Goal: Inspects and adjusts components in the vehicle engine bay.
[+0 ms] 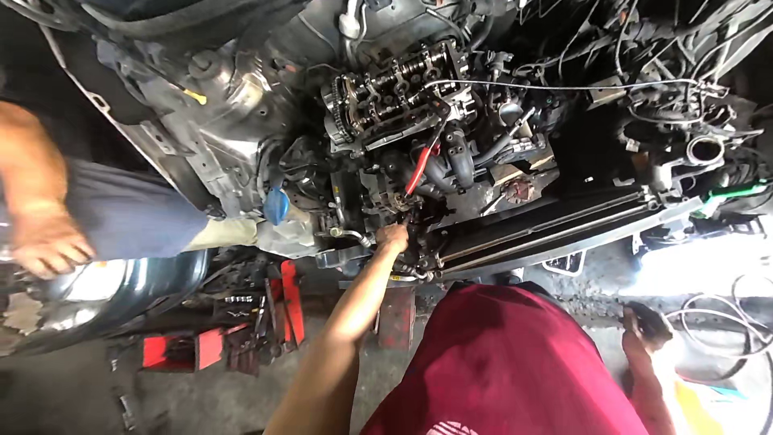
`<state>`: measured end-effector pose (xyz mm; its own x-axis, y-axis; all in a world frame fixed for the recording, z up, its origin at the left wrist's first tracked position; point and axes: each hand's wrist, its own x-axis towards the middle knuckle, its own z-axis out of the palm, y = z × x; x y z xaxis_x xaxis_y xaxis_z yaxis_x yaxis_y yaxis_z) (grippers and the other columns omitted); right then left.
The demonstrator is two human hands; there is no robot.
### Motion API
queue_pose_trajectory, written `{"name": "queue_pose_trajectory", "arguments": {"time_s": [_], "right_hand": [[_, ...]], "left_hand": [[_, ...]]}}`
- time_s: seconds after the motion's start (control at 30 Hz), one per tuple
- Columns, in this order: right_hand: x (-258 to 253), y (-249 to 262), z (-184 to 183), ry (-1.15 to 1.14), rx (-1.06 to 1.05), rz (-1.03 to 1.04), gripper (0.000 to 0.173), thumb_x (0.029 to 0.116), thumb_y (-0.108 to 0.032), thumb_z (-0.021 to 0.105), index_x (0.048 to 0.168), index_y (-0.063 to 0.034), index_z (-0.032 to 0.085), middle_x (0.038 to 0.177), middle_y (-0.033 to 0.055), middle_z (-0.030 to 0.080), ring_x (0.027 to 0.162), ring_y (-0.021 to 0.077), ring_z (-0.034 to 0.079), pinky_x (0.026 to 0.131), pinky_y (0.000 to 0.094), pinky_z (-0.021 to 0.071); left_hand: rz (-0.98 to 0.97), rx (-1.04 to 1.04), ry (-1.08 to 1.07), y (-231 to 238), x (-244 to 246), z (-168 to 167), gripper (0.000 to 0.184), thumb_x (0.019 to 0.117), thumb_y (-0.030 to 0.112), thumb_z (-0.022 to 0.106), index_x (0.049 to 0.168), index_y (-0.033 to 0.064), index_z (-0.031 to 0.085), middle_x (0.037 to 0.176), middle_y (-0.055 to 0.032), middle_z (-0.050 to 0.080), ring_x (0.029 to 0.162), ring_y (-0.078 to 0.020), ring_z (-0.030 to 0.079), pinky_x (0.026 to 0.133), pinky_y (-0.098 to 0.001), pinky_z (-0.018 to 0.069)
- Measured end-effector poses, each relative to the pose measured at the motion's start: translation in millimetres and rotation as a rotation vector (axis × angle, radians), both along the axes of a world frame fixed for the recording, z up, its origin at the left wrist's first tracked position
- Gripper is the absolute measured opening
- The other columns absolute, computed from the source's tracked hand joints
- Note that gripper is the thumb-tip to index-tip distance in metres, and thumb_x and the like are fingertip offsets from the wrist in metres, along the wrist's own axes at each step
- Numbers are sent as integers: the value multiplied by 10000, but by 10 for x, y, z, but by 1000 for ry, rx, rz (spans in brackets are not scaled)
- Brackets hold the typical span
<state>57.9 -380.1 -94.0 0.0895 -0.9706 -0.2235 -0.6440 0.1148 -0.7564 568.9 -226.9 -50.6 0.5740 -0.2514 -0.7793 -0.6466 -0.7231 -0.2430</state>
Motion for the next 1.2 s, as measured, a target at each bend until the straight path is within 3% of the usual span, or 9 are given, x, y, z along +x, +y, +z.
{"name": "queue_pose_trajectory", "arguments": {"time_s": [0.17,0.33,0.6,0.7,0.77,0.9,1.0,1.1,1.2], "right_hand": [[-54,33,-32,24,6,1,320,999,-110,582,1209,129,618,1075,276,675,830,191,666,792,331,565],[27,106,-4,16,49,-15,329,1007,-101,585,1233,138,602,1100,286,666,860,205,663,813,343,564],[-29,229,-57,13,52,-25,304,999,-52,580,1216,159,597,1063,291,664,811,201,653,777,337,564],[-125,265,-142,27,58,-32,320,996,-57,585,1230,162,594,1082,303,662,829,215,658,781,335,565],[-211,289,-233,24,62,-40,322,989,-67,589,1223,154,598,1077,293,663,811,199,656,760,319,567],[-322,311,-277,26,69,-42,332,980,-96,574,1204,148,603,1053,274,669,789,181,650,743,324,563],[-317,300,-266,12,46,-51,320,972,-92,583,1183,148,612,1020,259,674,756,153,642,711,295,560],[-272,276,-239,19,56,-44,310,987,-72,584,1201,152,606,1046,274,671,783,179,651,735,309,564],[-233,234,-202,64,86,-10,323,996,-89,576,1226,137,609,1090,298,670,843,253,673,803,392,567]], "left_hand": [[136,-52,93,37,112,-125,638,940,233,666,1530,119,451,1394,-244,592,1287,-441,568,991,-691,455],[483,-318,192,58,192,-194,534,986,166,599,1499,74,488,1389,-267,580,1276,-421,569,1041,-632,444],[709,-360,183,-21,156,-98,450,1024,176,557,1471,150,518,1171,-182,618,895,-263,576,776,-455,492],[757,-355,178,-10,208,-182,378,1018,169,553,1387,86,565,1050,-169,609,816,-253,553,710,-452,487],[737,-365,181,3,231,-238,388,1022,165,548,1402,86,557,1097,-187,615,870,-277,574,750,-480,497],[494,-351,149,39,222,-261,458,991,160,594,1435,55,555,1343,-264,610,1233,-410,599,1023,-617,464],[252,-193,107,51,163,-192,454,952,162,654,1365,-10,577,1316,-284,620,1238,-452,593,1007,-671,459],[62,-60,50,60,140,-122,651,927,197,683,1537,149,461,1360,-231,622,1246,-445,597,963,-687,481],[-59,-19,2,51,128,-58,657,920,199,692,1538,214,470,1298,-221,657,1190,-451,625,921,-679,501]]}}
